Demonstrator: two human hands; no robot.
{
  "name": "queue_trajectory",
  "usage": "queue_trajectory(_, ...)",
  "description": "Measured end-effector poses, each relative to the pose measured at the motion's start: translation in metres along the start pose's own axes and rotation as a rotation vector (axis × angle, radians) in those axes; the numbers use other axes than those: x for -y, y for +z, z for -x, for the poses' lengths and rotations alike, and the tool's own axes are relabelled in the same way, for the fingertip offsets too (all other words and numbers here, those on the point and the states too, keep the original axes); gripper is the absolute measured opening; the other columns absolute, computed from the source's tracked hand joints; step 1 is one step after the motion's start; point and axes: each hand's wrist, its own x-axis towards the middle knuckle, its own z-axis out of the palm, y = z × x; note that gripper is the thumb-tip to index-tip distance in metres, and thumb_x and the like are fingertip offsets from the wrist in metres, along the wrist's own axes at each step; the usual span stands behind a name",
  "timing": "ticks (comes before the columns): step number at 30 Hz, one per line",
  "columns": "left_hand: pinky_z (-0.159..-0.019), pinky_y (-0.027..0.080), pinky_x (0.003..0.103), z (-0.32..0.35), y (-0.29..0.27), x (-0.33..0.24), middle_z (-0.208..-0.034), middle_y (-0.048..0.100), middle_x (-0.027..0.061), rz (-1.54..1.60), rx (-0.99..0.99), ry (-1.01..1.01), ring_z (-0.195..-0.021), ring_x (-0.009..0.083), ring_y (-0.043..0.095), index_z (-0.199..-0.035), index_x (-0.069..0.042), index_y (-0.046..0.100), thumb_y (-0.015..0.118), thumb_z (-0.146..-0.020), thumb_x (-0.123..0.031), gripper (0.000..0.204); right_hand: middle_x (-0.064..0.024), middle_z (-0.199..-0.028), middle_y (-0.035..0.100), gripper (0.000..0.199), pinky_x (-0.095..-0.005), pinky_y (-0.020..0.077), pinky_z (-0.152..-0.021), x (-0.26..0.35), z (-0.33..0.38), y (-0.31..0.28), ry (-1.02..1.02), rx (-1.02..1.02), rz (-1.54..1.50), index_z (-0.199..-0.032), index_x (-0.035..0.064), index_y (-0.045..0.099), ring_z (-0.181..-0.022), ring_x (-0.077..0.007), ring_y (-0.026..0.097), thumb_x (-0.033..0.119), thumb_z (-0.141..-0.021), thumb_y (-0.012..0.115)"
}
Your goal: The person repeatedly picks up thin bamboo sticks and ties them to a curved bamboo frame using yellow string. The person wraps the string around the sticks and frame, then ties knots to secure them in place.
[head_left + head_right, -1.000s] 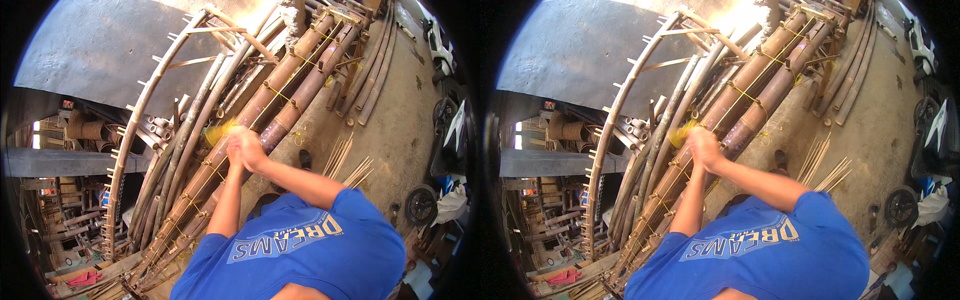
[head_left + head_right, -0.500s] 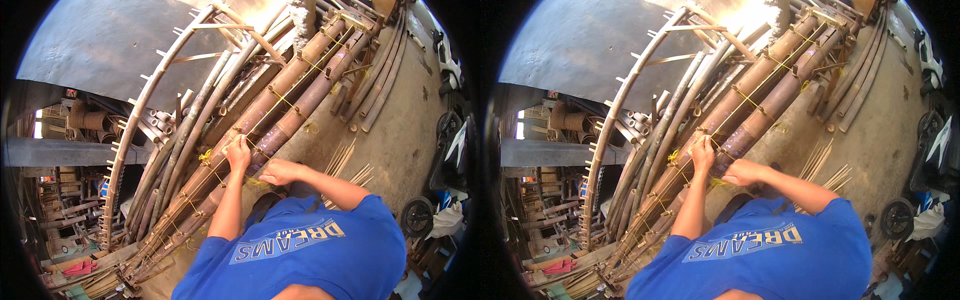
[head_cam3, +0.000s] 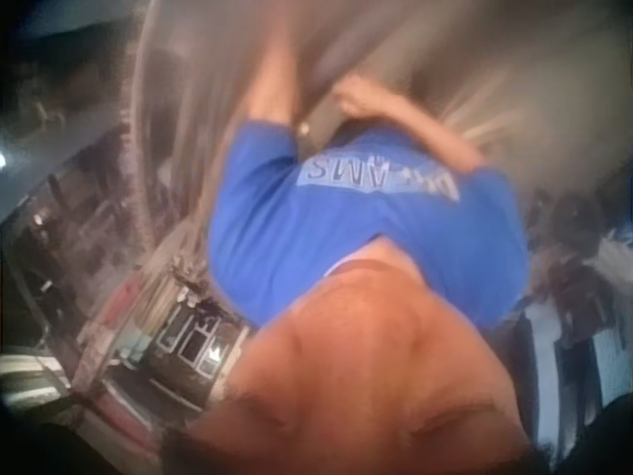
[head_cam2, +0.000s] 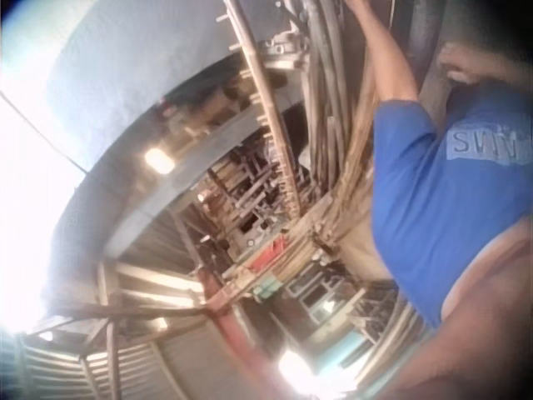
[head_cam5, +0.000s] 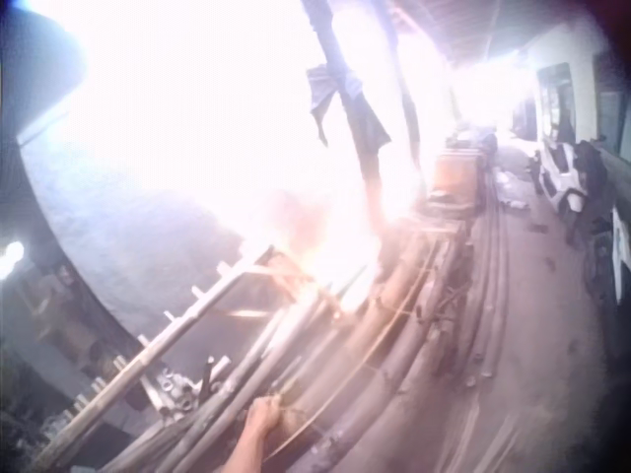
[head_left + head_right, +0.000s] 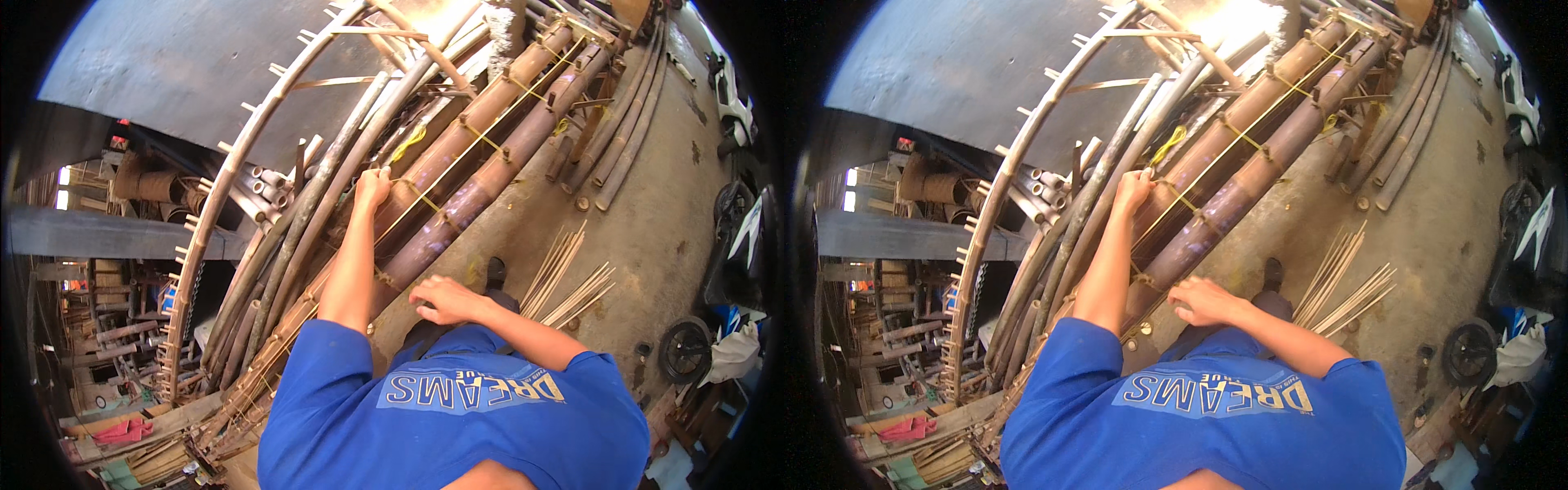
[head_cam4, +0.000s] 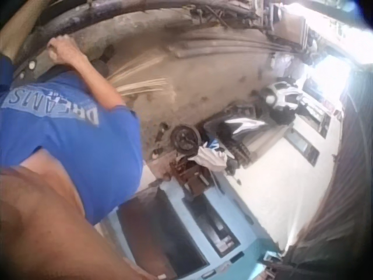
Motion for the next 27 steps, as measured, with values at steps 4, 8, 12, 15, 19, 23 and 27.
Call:
queue_trajectory(4,-0.087,0.05,0.051,0.095,-0.064,0.023,-0.102,0.068,0.0277,-0.061,-0.155,0.096,-0.099,0.0441,0.066,-0.1,-0.002,0.071,0.052,-0.096,-0.031,0.034,-0.007,-0.123,0.065,0.038,-0.0381,0.0467,-0.097,0.001,-0.016,0.066,0.6,0.047,-1.337,-0.127,0.0146,0.062,-0.11,-0.0177,0.06,0.04,-0.099,0.058)
queue_trajectory(8,-0.093,0.045,0.051,0.171,-0.051,0.101,-0.108,0.069,0.0233,-0.052,0.13,0.13,-0.105,0.0392,0.066,-0.113,-0.006,0.065,0.054,-0.096,-0.028,0.03,-0.0032,-0.082,0.062,0.019,-0.0278,0.0512,-0.079,0.046,-0.091,0.064,0.139,-1.246,-1.741,-0.086,0.0119,0.058,-0.081,-0.0136,0.061,0.021,-0.1,0.049)
queue_trajectory(12,-0.098,0.04,0.049,0.165,0.019,0.191,-0.128,0.062,0.0165,0.094,-0.11,0.268,-0.121,0.0281,0.058,-0.13,-0.011,0.055,0.061,-0.093,-0.027,0.04,0.0002,-0.072,0.054,0.027,-0.0275,0.0435,-0.062,0.15,-0.173,0.035,-0.048,-0.625,-1.085,-0.082,0.0075,0.056,-0.065,-0.0125,0.048,0.024,-0.102,0.051)
queue_trajectory(15,-0.097,0.037,0.055,0.178,-0.009,0.092,-0.112,0.068,0.0202,-0.01,-0.096,0.116,-0.112,0.0369,0.062,-0.121,-0.011,0.066,0.052,-0.1,-0.032,0.033,-0.0133,-0.092,0.07,0.054,-0.0408,0.0511,-0.077,0.053,-0.222,-0.014,0.016,-0.488,0.254,-0.092,0.005,0.07,-0.088,-0.0289,0.067,0.049,-0.103,0.039)
queue_trajectory(19,-0.101,0.029,0.058,0.185,-0.022,0.088,-0.105,0.072,0.0155,0.219,-0.097,0.085,-0.107,0.0389,0.064,-0.114,-0.014,0.07,0.049,-0.102,-0.034,0.032,-0.0123,-0.09,0.072,0.053,-0.0414,0.0517,-0.074,-0.002,-0.234,-0.038,0.223,0.01,0.048,-0.099,0.0052,0.073,-0.073,-0.0323,0.067,0.048,-0.102,0.044)
queue_trajectory(23,-0.098,0.03,0.055,0.191,-0.002,0.115,-0.095,0.071,0.0203,0.078,-0.474,0.053,-0.099,0.0381,0.065,-0.11,-0.012,0.07,0.048,-0.101,-0.034,0.032,-0.0183,-0.075,0.067,0.045,-0.0376,0.0487,-0.069,0.101,-0.157,-0.053,-0.093,-0.048,-0.424,-0.074,0.0023,0.06,-0.061,-0.0273,0.057,0.038,-0.1,0.052)
queue_trajectory(27,-0.088,0.041,0.047,0.187,-0.017,0.084,-0.088,0.071,0.0165,0.185,-0.22,0.082,-0.087,0.0284,0.067,-0.106,-0.008,0.069,0.052,-0.101,-0.028,0.027,-0.0226,-0.069,0.062,0.04,-0.0441,0.049,-0.078,0.021,-0.039,0.052,-0.128,0.057,0.209,-0.068,0.0025,0.062,-0.067,-0.0361,0.062,0.03,-0.096,0.054)
